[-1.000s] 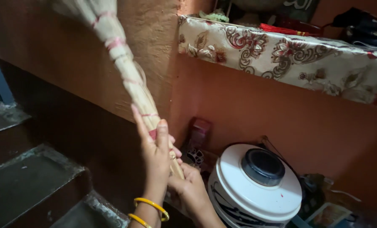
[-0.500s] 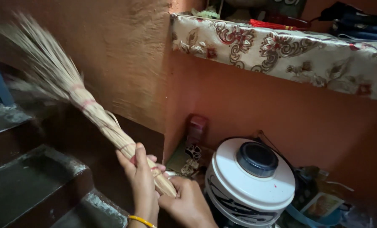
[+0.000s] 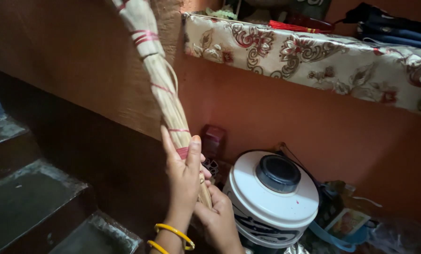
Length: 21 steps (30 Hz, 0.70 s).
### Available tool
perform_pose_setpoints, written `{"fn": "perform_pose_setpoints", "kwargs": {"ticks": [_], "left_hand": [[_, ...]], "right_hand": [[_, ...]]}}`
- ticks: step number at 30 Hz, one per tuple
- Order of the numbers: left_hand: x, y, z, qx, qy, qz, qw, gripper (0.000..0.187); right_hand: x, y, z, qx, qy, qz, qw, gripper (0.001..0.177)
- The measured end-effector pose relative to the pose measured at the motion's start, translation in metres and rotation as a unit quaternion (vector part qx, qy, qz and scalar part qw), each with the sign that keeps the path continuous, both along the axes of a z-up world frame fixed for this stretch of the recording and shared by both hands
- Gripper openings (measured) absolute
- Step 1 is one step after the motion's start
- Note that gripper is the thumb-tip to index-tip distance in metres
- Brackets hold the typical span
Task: Tying and repairing a handheld grass broom using string.
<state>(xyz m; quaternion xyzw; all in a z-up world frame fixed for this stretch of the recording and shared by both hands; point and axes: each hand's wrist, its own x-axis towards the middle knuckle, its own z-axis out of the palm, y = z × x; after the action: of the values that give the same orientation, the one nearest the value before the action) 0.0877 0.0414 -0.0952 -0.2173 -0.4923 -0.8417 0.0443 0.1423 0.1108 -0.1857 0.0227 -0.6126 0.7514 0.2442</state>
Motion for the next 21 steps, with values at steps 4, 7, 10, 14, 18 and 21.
{"fn": "perform_pose_setpoints", "kwargs": {"ticks": [4,7,10,14,18,21], "left_hand": [[-0.019,0.007,-0.025,0.031,-0.037,0.002,0.999,0.089],[-0.007,-0.004,-0.022,0.029,-0.132,0.008,0.991,0.085],[-0.012,-0.009,-0.04,0.035,-0.189,0.023,0.981,0.077],[-0.016,-0.021,-0.06,0.048,-0.213,0.033,0.975,0.063],[0.004,-0.032,-0.04,0.068,-0.219,0.048,0.972,0.063],[0.008,-0.031,-0.026,0.081,-0.178,0.054,0.979,0.072]], "right_hand": [[-0.003,0.01,-0.014,0.069,-0.012,0.013,0.997,0.03],[0.001,0.011,-0.018,0.077,-0.138,-0.017,0.987,0.028],[0.009,0.005,-0.012,0.162,-0.187,-0.06,0.967,0.031],[0.018,-0.012,0.002,0.219,-0.257,-0.087,0.937,0.035],[0.027,-0.018,0.012,0.292,-0.197,-0.1,0.931,0.039],[0.032,-0.02,0.023,0.296,-0.149,-0.111,0.937,0.038]]}}
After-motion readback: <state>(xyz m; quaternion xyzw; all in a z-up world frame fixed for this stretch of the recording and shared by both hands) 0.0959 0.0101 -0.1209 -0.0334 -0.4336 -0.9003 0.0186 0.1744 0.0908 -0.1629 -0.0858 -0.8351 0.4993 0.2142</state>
